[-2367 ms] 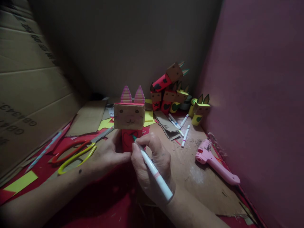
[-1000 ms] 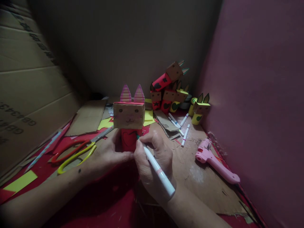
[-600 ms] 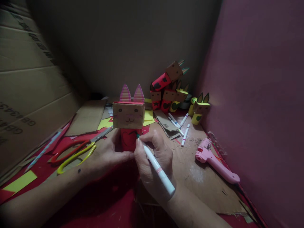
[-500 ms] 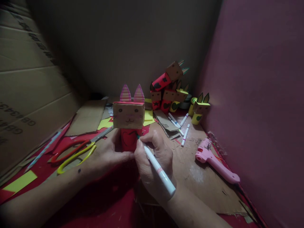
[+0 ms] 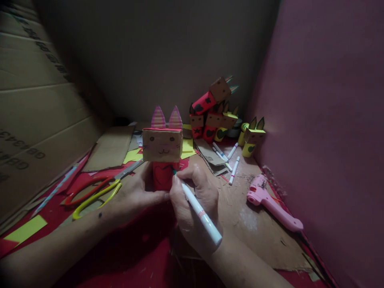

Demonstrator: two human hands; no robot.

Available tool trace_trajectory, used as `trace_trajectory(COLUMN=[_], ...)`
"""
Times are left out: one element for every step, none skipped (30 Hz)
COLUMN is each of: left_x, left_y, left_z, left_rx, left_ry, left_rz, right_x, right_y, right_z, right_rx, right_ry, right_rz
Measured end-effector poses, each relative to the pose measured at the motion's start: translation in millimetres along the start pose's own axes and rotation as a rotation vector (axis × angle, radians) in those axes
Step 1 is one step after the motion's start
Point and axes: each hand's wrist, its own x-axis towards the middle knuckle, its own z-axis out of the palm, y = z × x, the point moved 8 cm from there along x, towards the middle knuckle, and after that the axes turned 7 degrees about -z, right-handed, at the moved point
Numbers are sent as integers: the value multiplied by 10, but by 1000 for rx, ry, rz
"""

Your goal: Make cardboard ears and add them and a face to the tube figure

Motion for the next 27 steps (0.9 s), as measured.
trace_trajectory(left_x=[-2, -4, -6, -7, -7, -5, -3, 0, 3, 6, 8, 9, 9, 9, 7, 4, 1, -1, -3, -4, -3, -1, 1, 2, 3, 3, 2], left_y=[-8, -15, -20, -20, -17, -15, -14, -11, -10, -7, -5, -4, -4, -6, -9, -8, -5, -1, 0, -2, -5, -10, -9, -5, 2, 7, 12], left_z=[7, 15, 21, 24, 25, 23, 20, 16, 13, 10, 7, 6, 5, 7, 12, 20, 27, 33, 37, 40, 38, 37, 35, 34, 30, 27, 23], left_rx=[-6, -14, -21, -26, -26, -21, -12, -3, 4, 12, 15, 12, 4, -5, -16, -29, -39, -44, -45, -43, -38, -30, -27, -27, -28, -27, -24], left_ry=[-10, -20, -28, -32, -32, -29, -25, -20, -17, -14, -11, -11, -11, -14, -19, -27, -34, -39, -43, -44, -42, -40, -38, -37, -32, -29, -25], left_rz=[-8, -16, -21, -21, -18, -15, -15, -14, -13, -11, -9, -8, -8, -10, -12, -11, -7, -2, -1, -4, -9, -18, -21, -20, -16, -13, -12], right_x=[2, 6, 9, 12, 13, 13, 10, 5, -1, -6, -11, -14, -15, -13, -8, -2, 4, 11, 15, 18, 19, 18, 15, 11, 7, 1, -4], right_y=[2, 6, 8, 11, 13, 13, 15, 17, 19, 20, 18, 15, 12, 8, 6, 4, 1, -2, -3, -5, -8, -9, -12, -16, -16, -14, -8], right_z=[-2, -1, -5, -9, -11, -11, -9, -4, 2, 9, 14, 13, 10, 6, 2, -1, -3, -4, -3, -3, -3, -2, 2, 5, 7, 7, 5], right_rx=[-10, -20, -32, -43, -49, -47, -39, -28, -14, -1, 9, 12, 11, 9, 7, 3, -4, -12, -22, -31, -37, -37, -28, -15, -2, 10, 17], right_ry=[3, 4, 11, 19, 25, 29, 32, 28, 25, 18, 13, 14, 16, 20, 23, 25, 26, 26, 25, 27, 29, 29, 26, 25, 23, 23, 24], right_rz=[-1, 0, -3, -4, -5, -8, -5, 1, 9, 17, 23, 26, 26, 24, 20, 14, 6, -3, -8, -12, -15, -16, -16, -16, -14, -9, -1])
